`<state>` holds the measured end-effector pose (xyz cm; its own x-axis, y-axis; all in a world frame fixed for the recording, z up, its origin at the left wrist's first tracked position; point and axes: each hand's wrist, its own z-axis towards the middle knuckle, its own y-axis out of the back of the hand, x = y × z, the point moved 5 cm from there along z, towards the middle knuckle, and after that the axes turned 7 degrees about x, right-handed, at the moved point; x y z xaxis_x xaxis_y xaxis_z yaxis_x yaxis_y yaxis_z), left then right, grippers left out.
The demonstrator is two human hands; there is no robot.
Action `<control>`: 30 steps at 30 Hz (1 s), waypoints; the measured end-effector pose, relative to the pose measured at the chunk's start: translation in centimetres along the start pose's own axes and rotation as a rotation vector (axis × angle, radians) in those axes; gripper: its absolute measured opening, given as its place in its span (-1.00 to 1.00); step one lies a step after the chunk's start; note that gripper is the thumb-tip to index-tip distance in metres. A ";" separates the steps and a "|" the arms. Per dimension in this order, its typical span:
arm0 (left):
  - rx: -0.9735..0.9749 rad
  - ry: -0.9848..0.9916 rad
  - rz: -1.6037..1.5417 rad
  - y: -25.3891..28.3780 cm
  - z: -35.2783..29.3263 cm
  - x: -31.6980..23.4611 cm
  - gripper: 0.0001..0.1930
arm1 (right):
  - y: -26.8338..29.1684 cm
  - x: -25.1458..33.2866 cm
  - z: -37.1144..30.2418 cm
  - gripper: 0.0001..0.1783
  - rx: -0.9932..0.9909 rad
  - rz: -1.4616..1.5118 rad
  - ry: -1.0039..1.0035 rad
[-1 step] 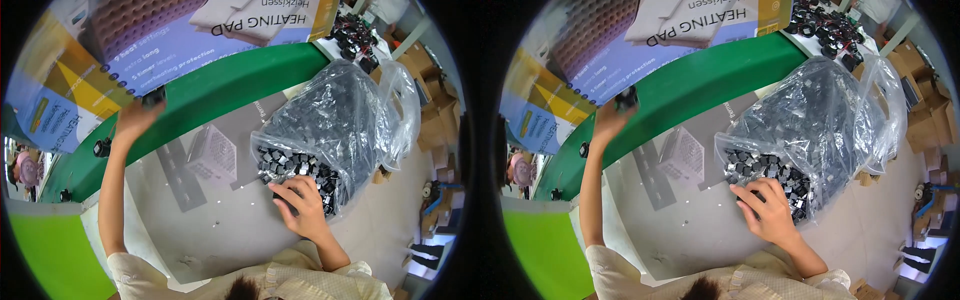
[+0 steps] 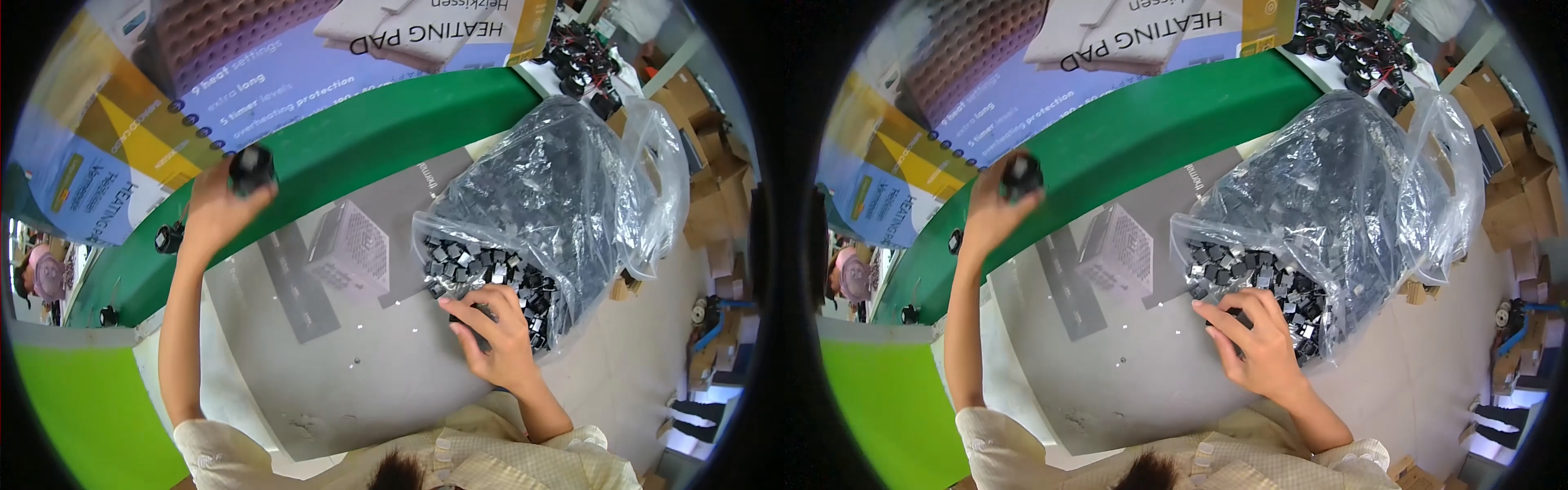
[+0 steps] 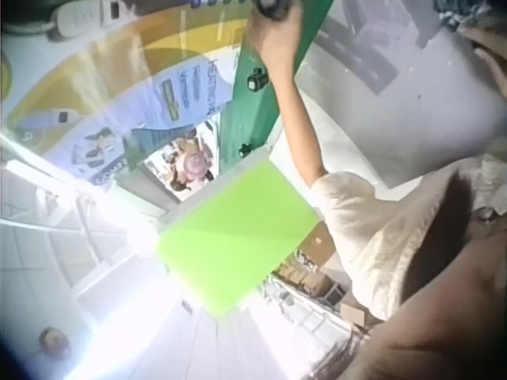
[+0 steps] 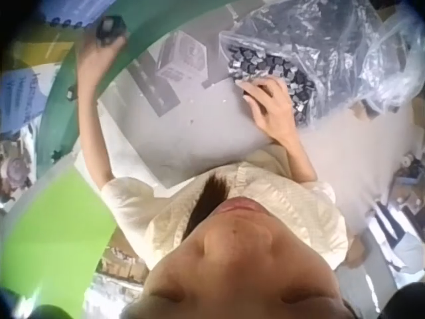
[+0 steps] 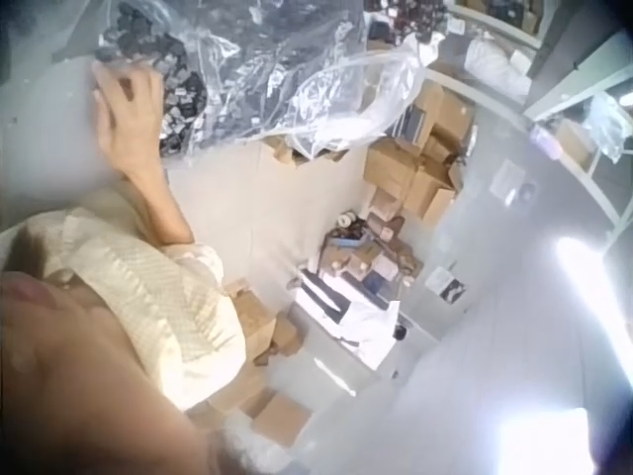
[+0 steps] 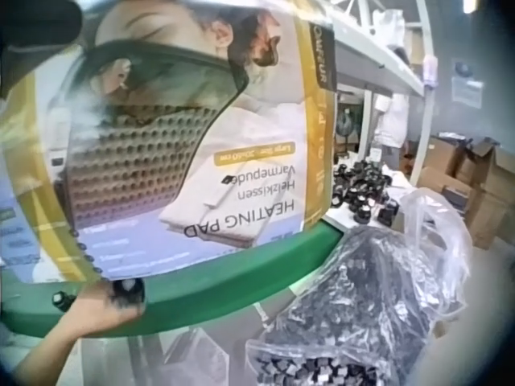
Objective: The person assembles electronic components by connecting small switches or connectors to fan units by hand.
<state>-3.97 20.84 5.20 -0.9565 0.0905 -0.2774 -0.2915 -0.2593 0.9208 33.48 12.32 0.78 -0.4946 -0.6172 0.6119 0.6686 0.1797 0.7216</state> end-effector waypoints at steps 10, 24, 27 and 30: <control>0.350 0.490 0.257 2.4 -18.2 -5.9 -0.33 | -1.8 3.2 1.4 -0.60 0.052 0.676 0.039; 0.375 -0.137 0.394 4.0 -18.4 -8.1 -0.57 | -3.6 3.5 0.1 -0.62 0.056 0.873 0.031; 0.579 -0.095 0.276 2.8 -20.3 -7.2 -0.65 | -4.3 3.1 0.0 -0.63 0.147 0.944 -0.014; 0.448 -0.102 0.426 0.1 -21.5 -5.6 -0.79 | -5.6 3.4 0.2 -0.64 0.266 1.168 -0.131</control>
<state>1.09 -0.39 0.95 -0.9752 0.1653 0.1468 0.1696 0.1332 0.9765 27.99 9.36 -1.15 0.2694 0.1030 0.9575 0.6227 0.7398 -0.2548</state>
